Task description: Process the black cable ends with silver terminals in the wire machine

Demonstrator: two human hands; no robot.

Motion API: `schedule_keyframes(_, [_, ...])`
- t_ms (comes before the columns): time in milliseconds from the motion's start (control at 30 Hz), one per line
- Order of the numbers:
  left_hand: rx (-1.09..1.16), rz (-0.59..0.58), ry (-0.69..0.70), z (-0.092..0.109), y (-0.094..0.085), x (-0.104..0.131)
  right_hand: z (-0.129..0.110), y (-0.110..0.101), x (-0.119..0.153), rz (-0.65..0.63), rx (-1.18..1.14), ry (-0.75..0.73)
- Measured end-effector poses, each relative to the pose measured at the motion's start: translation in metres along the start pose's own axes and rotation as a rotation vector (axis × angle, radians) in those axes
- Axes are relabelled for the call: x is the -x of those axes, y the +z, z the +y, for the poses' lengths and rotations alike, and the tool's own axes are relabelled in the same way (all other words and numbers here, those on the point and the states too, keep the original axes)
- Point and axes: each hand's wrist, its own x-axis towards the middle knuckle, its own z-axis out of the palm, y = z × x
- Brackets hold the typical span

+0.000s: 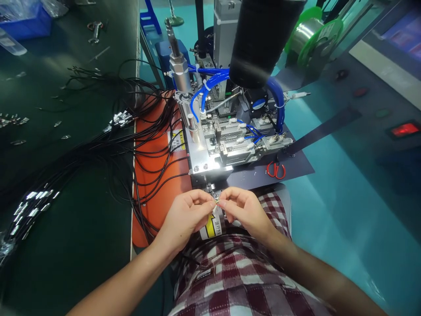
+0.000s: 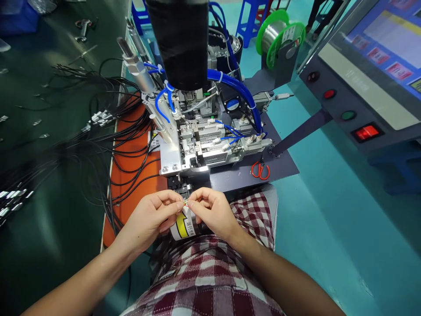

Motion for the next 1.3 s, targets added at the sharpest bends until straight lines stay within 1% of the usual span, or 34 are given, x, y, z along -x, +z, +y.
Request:
schedule_keyframes(267, [0.053,0.005,0.015,-0.0016,0.0018,-0.0008,0.0034,0.001,0.0005,-0.015,-0.099,0.028])
schedule_keyframes(633, [0.056,0.015,0.039,-0.004,0.0023,-0.0014,0.0055,0.0051,0.0003,0.0,-0.151,0.056])
schedule_keyframes(833, [-0.159,0.089,0.057,-0.0002,0.0032,0.0038,0.0026,0.0031,0.0004,-0.039,-0.09,0.034])
schedule_keyframes(900, [-0.148,0.093,0.039,-0.0005,0.0026,0.0033,0.0028,0.0017,-0.0008,-0.053,-0.089,0.04])
schedule_keyframes(1000, [-0.092,0.066,0.02,-0.0028,0.0007,0.0006,0.0038,-0.0016,-0.0031,-0.06,-0.067,0.048])
schedule_keyframes(1133, [-0.052,0.05,0.01,-0.004,-0.0008,-0.0012,0.0049,-0.0046,-0.0054,-0.011,0.05,-0.009])
schedule_keyframes(1300, [-0.025,0.042,0.002,-0.0019,-0.0008,-0.0004,0.0047,-0.0016,-0.0067,0.013,0.156,-0.053])
